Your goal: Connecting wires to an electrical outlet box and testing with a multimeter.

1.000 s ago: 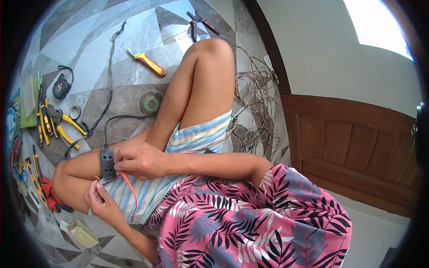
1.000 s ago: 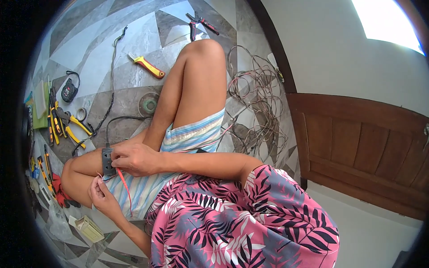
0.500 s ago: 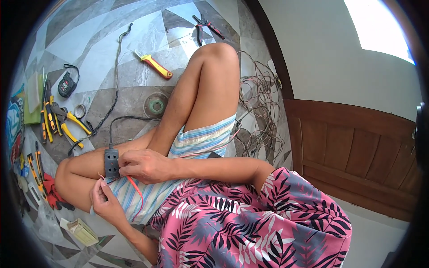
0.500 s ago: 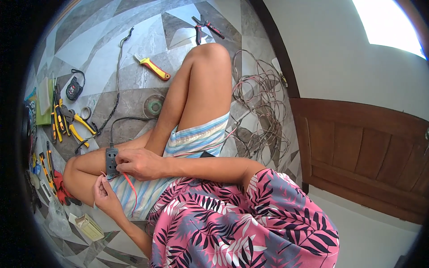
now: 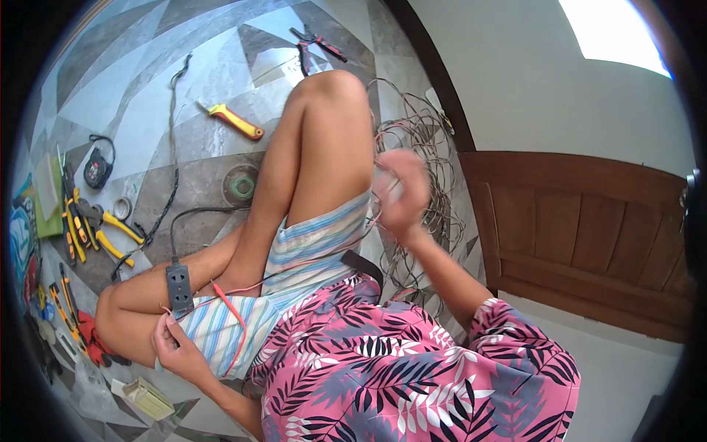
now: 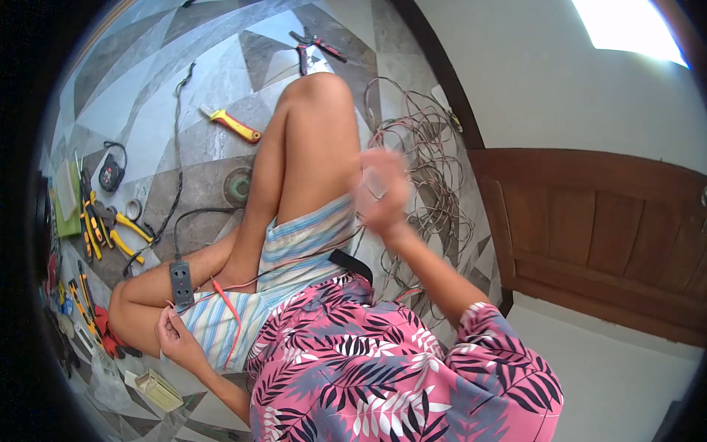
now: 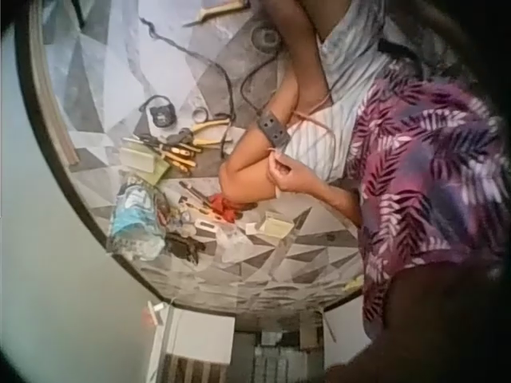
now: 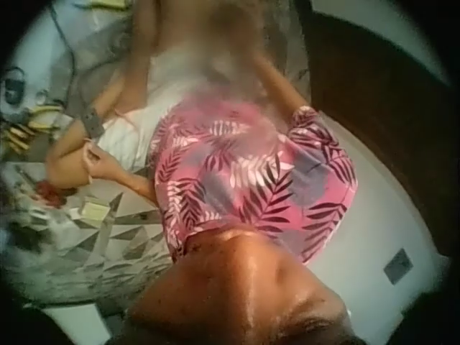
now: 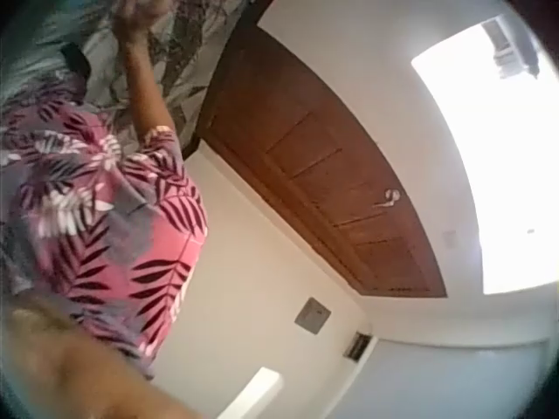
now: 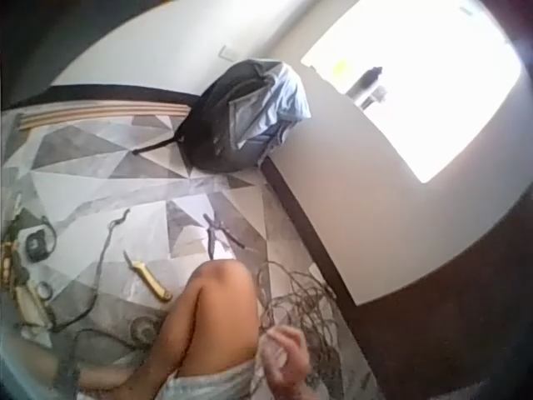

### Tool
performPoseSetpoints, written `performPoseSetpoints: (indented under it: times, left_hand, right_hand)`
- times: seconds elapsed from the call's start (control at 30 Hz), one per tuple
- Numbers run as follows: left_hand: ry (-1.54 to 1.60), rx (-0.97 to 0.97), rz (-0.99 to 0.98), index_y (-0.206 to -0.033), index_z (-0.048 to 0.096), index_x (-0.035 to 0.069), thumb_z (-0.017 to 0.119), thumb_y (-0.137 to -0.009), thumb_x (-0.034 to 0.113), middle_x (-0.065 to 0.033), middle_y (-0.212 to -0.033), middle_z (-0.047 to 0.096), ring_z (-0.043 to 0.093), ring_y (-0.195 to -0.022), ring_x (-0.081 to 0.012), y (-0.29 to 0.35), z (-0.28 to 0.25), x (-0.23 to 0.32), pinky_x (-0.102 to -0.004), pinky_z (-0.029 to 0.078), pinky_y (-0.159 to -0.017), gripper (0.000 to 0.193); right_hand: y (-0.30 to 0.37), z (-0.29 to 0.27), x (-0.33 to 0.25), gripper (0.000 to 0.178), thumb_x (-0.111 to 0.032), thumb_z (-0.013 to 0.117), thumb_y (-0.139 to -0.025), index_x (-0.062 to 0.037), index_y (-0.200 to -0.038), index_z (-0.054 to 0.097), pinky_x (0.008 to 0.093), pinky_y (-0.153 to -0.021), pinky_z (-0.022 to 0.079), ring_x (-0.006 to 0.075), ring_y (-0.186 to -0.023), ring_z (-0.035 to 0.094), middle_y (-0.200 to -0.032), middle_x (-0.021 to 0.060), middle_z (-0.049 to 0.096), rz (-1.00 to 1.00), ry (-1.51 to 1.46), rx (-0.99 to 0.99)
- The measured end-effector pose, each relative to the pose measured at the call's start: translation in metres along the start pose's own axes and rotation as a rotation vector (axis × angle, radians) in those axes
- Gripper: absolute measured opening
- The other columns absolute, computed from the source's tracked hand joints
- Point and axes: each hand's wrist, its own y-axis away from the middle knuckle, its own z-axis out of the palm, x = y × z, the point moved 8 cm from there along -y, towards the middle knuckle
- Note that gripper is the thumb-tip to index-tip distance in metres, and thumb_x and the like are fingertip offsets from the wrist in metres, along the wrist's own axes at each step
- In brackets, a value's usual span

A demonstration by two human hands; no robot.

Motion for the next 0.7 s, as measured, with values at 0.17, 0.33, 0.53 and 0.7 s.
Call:
performPoseSetpoints:
  times: [0.17, 0.33, 0.53, 0.7]
  left_hand:
    - [-0.003, -0.008, 0.027, -0.111, 0.067, -0.008, 0.061, -0.101, 0.011, -0.0137, -0.103, 0.067, 0.068, -0.086, -0.0187, -0.007, 0.008, 0.009, -0.0307, 0.055, -0.077, 0.022]
    - [-0.085, -0.034, 0.018, -0.111, 0.066, -0.009, 0.061, -0.101, 0.013, -0.0145, -0.102, 0.068, 0.068, -0.087, -0.0183, -0.006, 0.013, 0.014, -0.0309, 0.055, -0.078, 0.024]
    - [-0.037, -0.01, 0.03, -0.11, 0.066, -0.009, 0.061, -0.101, 0.013, -0.0164, -0.101, 0.068, 0.068, -0.088, -0.0195, -0.004, 0.002, 0.008, -0.0312, 0.056, -0.079, 0.024]
    - [-0.058, 0.016, 0.033, -0.107, 0.067, -0.007, 0.062, -0.099, 0.011, -0.0128, -0.099, 0.067, 0.069, -0.085, -0.0202, 0.0, 0.001, 0.001, -0.0321, 0.057, -0.076, 0.02]
  right_hand:
    - [0.263, -0.154, 0.331, 0.076, -0.06, 0.059, -0.09, -0.0026, -0.139, 0.052, 0.0466, -0.111, 0.035, 0.0373, -0.128, 0.048, -0.135, 0.0206, 0.054, 1.314, 0.509, 0.12]
    - [0.337, -0.125, 0.349, 0.099, -0.079, 0.05, -0.083, -0.0043, -0.148, 0.043, 0.0527, -0.117, 0.024, 0.0434, -0.142, 0.03, -0.153, 0.0207, 0.038, 1.803, 0.503, 0.243]
    - [0.242, -0.031, 0.354, 0.103, -0.082, 0.048, -0.083, -0.0055, -0.152, 0.038, 0.0587, -0.119, 0.016, 0.0467, -0.148, 0.019, -0.161, 0.0183, 0.029, 1.684, 0.592, 0.333]
    - [0.136, 0.033, 0.371, 0.101, -0.078, 0.048, -0.085, -0.0041, -0.152, 0.036, 0.0551, -0.121, 0.014, 0.048, -0.147, 0.021, -0.161, 0.0213, 0.029, 1.311, 0.497, 0.113]
